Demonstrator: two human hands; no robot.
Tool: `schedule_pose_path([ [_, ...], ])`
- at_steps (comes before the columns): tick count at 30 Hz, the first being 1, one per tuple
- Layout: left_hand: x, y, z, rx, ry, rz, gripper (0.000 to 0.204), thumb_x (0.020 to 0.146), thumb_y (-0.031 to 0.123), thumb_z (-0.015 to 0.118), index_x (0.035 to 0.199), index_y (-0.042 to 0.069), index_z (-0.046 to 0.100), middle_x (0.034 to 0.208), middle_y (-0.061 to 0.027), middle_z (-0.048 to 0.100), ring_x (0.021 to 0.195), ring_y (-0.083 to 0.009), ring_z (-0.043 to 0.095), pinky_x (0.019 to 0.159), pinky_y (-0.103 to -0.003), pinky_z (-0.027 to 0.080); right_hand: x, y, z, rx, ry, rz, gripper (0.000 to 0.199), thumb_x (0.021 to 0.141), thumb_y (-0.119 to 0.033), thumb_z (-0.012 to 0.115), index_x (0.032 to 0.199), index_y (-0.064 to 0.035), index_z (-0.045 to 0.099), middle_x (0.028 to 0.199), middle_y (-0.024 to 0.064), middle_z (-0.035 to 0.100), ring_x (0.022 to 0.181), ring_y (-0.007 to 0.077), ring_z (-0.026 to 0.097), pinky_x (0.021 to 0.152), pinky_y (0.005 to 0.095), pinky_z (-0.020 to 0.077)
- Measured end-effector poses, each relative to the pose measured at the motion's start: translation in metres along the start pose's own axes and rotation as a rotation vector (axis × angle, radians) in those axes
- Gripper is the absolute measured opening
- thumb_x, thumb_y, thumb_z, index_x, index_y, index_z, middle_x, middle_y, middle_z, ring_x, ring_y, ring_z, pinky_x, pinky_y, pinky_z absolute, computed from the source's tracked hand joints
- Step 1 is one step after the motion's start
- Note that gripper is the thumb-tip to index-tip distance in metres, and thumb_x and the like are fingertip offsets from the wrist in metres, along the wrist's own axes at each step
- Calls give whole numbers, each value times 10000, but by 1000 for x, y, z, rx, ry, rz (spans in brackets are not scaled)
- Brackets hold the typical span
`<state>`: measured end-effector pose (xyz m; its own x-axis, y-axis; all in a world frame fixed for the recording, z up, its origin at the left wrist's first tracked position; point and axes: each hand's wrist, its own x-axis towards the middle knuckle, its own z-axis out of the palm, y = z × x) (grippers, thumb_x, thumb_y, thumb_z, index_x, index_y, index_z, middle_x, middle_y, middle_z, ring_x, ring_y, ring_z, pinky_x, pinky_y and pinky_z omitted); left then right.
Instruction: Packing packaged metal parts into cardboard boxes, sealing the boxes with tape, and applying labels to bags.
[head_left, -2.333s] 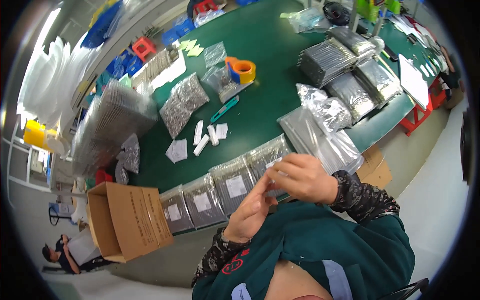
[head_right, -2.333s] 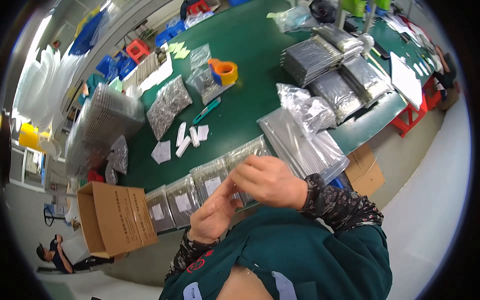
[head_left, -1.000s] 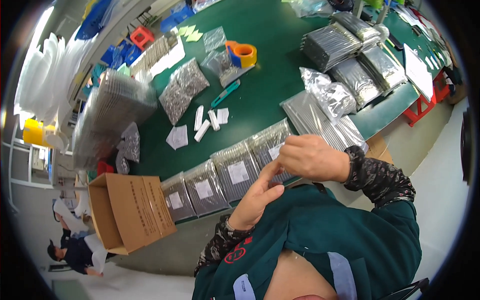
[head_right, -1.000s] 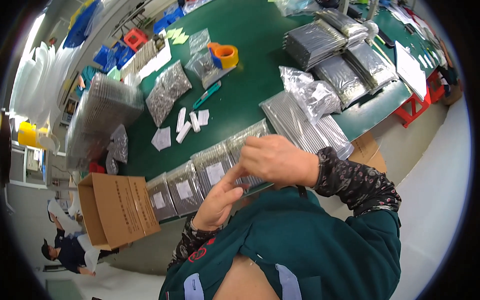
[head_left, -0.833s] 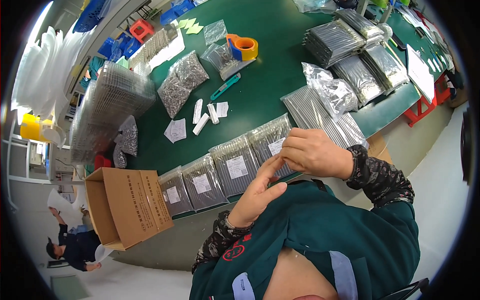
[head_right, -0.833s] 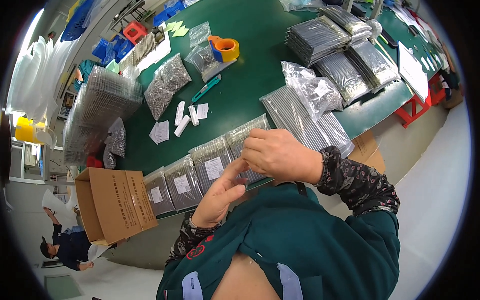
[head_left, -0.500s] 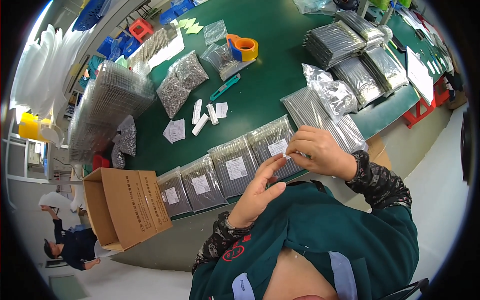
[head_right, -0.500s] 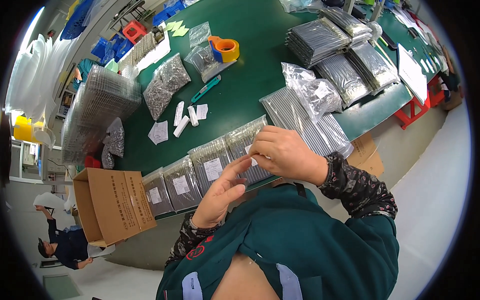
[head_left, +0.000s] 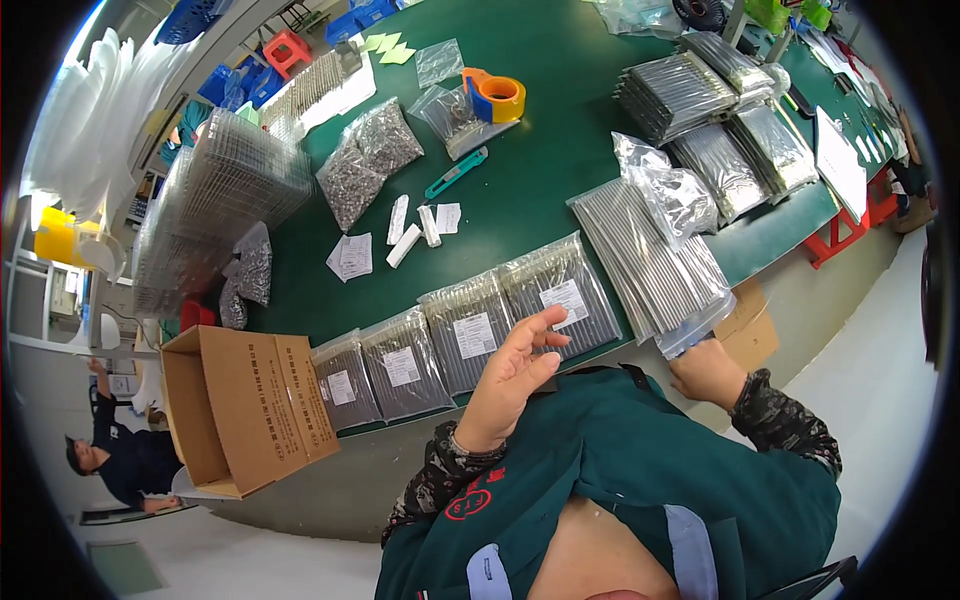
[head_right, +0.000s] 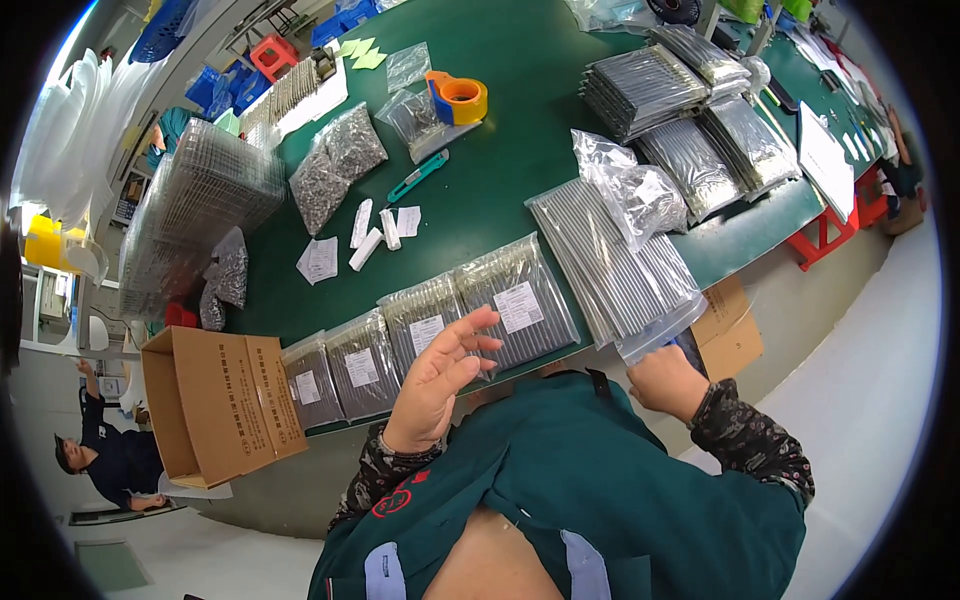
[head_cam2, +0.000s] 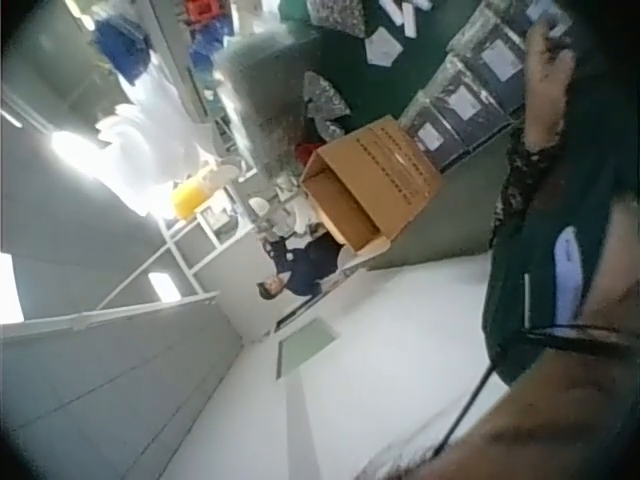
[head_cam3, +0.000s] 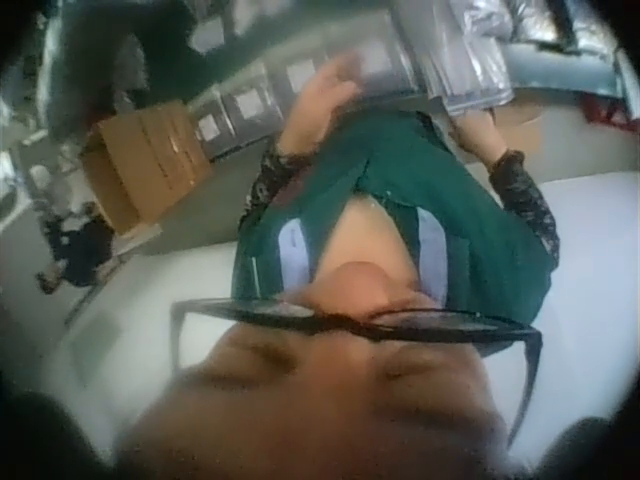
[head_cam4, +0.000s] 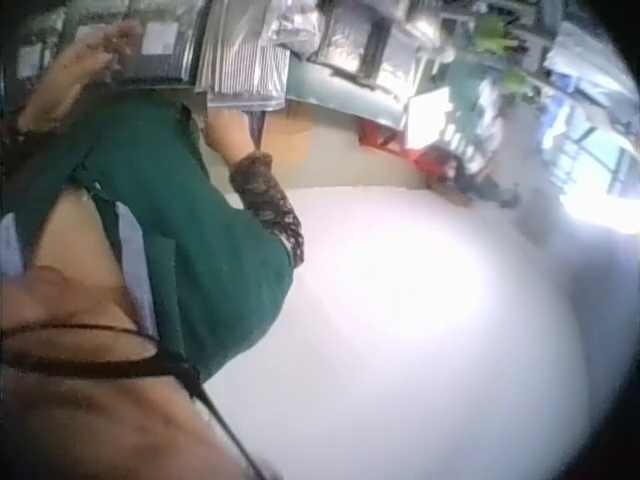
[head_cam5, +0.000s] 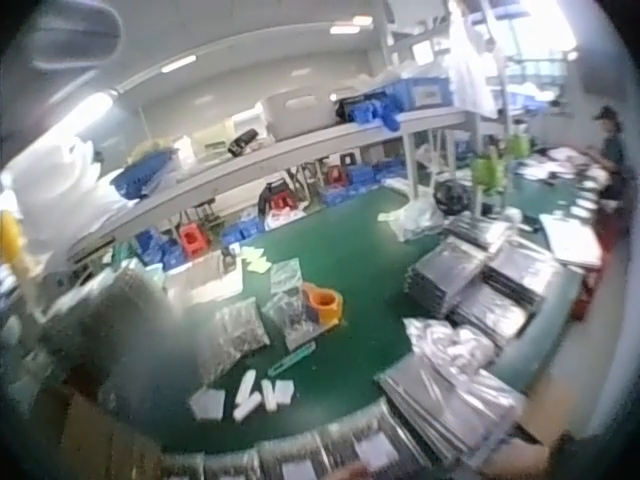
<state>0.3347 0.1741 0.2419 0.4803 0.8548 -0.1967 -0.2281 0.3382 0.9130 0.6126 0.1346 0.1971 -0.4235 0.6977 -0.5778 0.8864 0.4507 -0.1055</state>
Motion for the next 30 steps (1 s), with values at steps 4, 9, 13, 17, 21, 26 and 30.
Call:
schedule_pose_path([
  [4, 0, 1, 2, -21, -20, 18, 522, 817, 162, 514, 1294, 28, 349, 1247, -88, 424, 1031, -171, 447, 873, -301, 360, -5, -2, 32, 113, 529, -76, 161, 670, -89, 577, 831, -72, 570, 625, 64, 527, 639, 260, 566, 601, 341, 443],
  [9, 3, 1, 3, -59, -88, -17, 663, 783, 264, 561, 1343, 47, 280, 1304, -106, 370, 1100, -186, 406, 905, -317, 336, 1, -16, -12, 363, 706, -183, 168, 675, -73, 593, 842, -66, 589, 729, 63, 557, 627, 246, 563, 574, 341, 453],
  [13, 2, 2, 4, -88, -119, -43, 723, 762, 307, 575, 1356, 52, 252, 1335, -109, 330, 1147, -197, 367, 935, -330, 306, 14, -43, -65, 463, 1091, -332, 225, 644, -49, 632, 867, -42, 604, 786, 62, 574, 600, 211, 556, 512, 306, 452],
  [17, -2, 3, 7, -16, -149, -61, 773, 745, 328, 590, 1366, 52, 221, 1349, -101, 305, 1193, -199, 327, 967, -342, 264, 34, -61, -85, 395, 1291, -391, 285, 611, -51, 660, 889, -22, 602, 763, 55, 567, 584, 190, 546, 498, 276, 445],
  [21, -6, 3, 7, 77, -155, -60, 839, 731, 346, 613, 1375, 40, 172, 1345, -96, 302, 1223, -195, 300, 985, -345, 238, 46, -65, -89, 316, 1303, -438, 288, 614, -52, 638, 895, -2, 599, 763, 49, 564, 581, 167, 543, 485, 261, 439],
  [26, -10, 3, 7, 69, -156, -62, 858, 738, 340, 613, 1375, 18, 137, 1337, -100, 300, 1223, -196, 300, 986, -343, 236, 49, -67, -93, 233, 1252, -473, 265, 614, -69, 599, 867, 8, 593, 746, 38, 548, 575, 157, 530, 490, 257, 435],
  [30, -10, -1, 1, 75, -219, -46, 812, 783, 271, 598, 1376, 15, 106, 1361, -101, 238, 1235, -204, 292, 980, -332, 261, 50, -67, -94, 104, 1250, -492, 252, 617, -102, 567, 842, 8, 589, 683, 20, 493, 576, 132, 500, 487, 239, 403],
])
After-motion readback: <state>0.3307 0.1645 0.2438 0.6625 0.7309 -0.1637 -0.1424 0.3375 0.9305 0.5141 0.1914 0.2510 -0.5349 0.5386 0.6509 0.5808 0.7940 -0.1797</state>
